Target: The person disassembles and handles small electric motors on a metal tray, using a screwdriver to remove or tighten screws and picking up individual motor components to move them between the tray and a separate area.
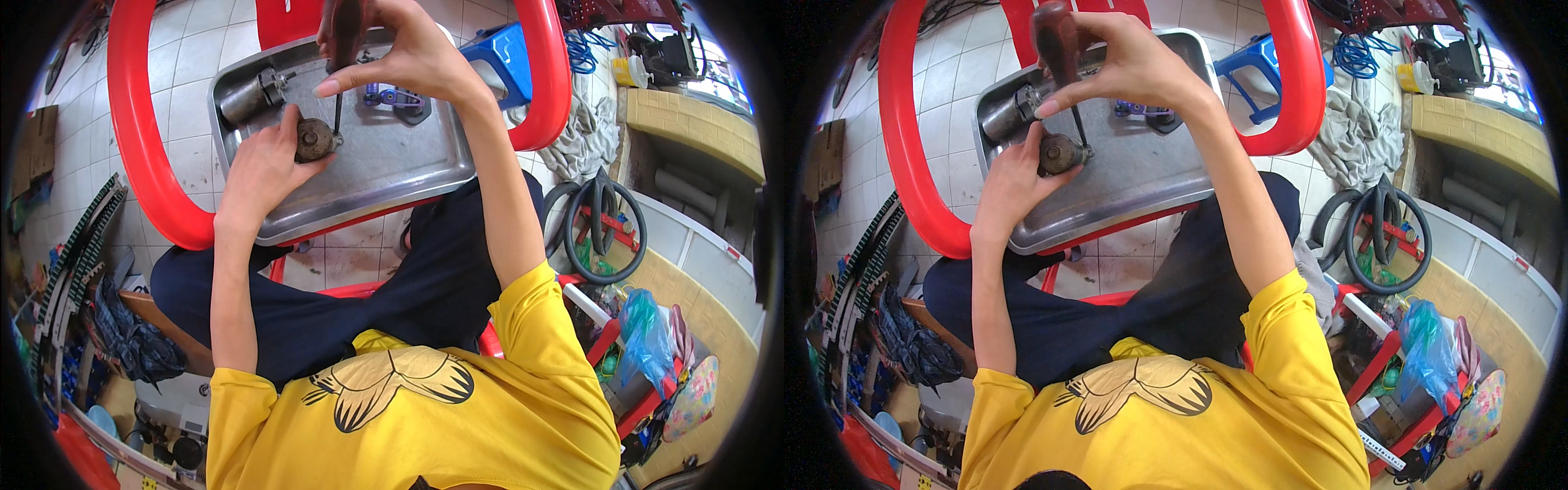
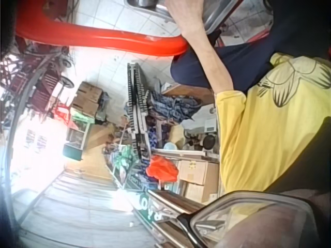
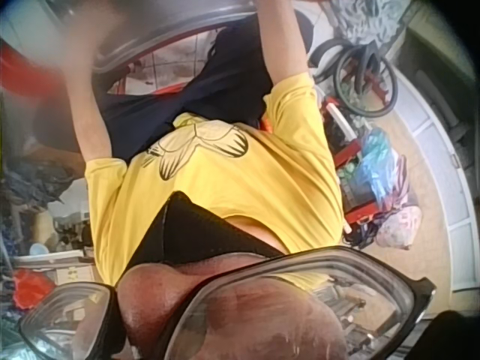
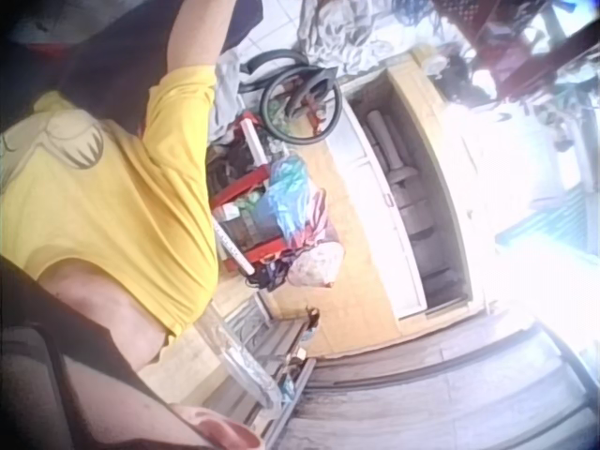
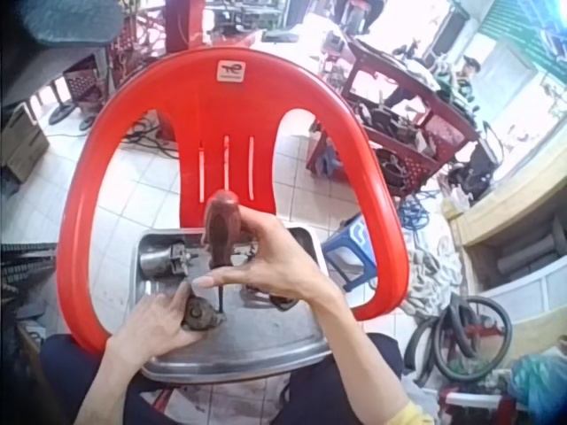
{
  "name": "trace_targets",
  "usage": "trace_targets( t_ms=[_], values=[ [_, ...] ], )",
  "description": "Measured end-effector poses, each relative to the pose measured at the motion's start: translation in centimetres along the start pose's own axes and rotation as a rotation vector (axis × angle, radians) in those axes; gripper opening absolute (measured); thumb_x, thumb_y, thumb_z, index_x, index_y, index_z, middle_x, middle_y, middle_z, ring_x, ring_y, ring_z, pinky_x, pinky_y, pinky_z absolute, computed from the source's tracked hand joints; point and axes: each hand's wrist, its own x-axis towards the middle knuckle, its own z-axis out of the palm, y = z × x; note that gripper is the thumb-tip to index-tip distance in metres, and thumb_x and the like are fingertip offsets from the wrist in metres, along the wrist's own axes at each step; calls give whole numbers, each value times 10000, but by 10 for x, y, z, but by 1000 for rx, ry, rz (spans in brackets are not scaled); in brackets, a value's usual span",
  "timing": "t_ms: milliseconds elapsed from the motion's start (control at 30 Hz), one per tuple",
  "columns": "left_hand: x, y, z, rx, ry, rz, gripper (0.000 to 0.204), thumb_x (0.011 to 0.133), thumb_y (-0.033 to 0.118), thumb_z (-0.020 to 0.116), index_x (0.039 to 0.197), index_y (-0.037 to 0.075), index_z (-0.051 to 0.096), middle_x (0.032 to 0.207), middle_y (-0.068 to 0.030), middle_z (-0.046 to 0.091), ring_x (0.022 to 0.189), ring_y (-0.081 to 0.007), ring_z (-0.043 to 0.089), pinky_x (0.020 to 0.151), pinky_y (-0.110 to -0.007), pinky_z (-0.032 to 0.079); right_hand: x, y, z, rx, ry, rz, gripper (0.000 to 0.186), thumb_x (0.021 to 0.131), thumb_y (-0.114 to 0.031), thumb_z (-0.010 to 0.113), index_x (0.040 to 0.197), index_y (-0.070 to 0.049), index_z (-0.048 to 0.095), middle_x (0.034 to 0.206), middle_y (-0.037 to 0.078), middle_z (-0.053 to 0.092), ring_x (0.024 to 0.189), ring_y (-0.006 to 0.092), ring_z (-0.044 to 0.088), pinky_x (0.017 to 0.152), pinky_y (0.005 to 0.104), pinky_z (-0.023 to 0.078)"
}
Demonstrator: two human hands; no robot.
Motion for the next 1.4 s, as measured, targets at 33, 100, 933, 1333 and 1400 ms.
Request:
trace_targets(
  t_ms=[33,100,933,1333,1400],
  values=[
    [0,0,0,2,0,0,649,861,433,789,1211,-51,535,848,-262,698,843,-451,695,738,-507,551,-2,-4,0,-55,1,22,658,778,-317,928,1314,-66,640,1185,131,739,1187,272,692,1091,406,517],
    [0,-1,0,5,2,3,643,865,430,786,1209,-52,534,846,-264,698,841,-452,695,736,-505,552,-4,-3,1,-96,38,-19,626,780,-302,925,1288,-61,650,1154,120,748,1160,264,703,1070,407,533],
    [1,-4,2,21,-68,-29,825,870,506,772,1341,-109,488,908,-273,693,876,-441,693,785,-494,542,-4,4,8,330,83,-43,607,749,-272,945,1237,-40,669,1069,109,763,1012,221,729,978,377,562],
    [2,0,0,9,-76,-57,695,860,474,793,1243,-40,524,882,-280,690,896,-465,681,801,-519,526,-1,-30,-3,457,-79,70,566,906,-177,818,1375,-8,550,1307,155,655,1219,237,641,1108,440,493],
    [3,2,0,-19,-74,-49,677,859,471,795,1222,-35,528,872,-283,688,897,-461,685,799,-519,528,0,-26,-4,302,-90,51,574,913,-168,809,1391,-10,533,1305,156,655,1233,243,635,1115,445,492]
  ],
)
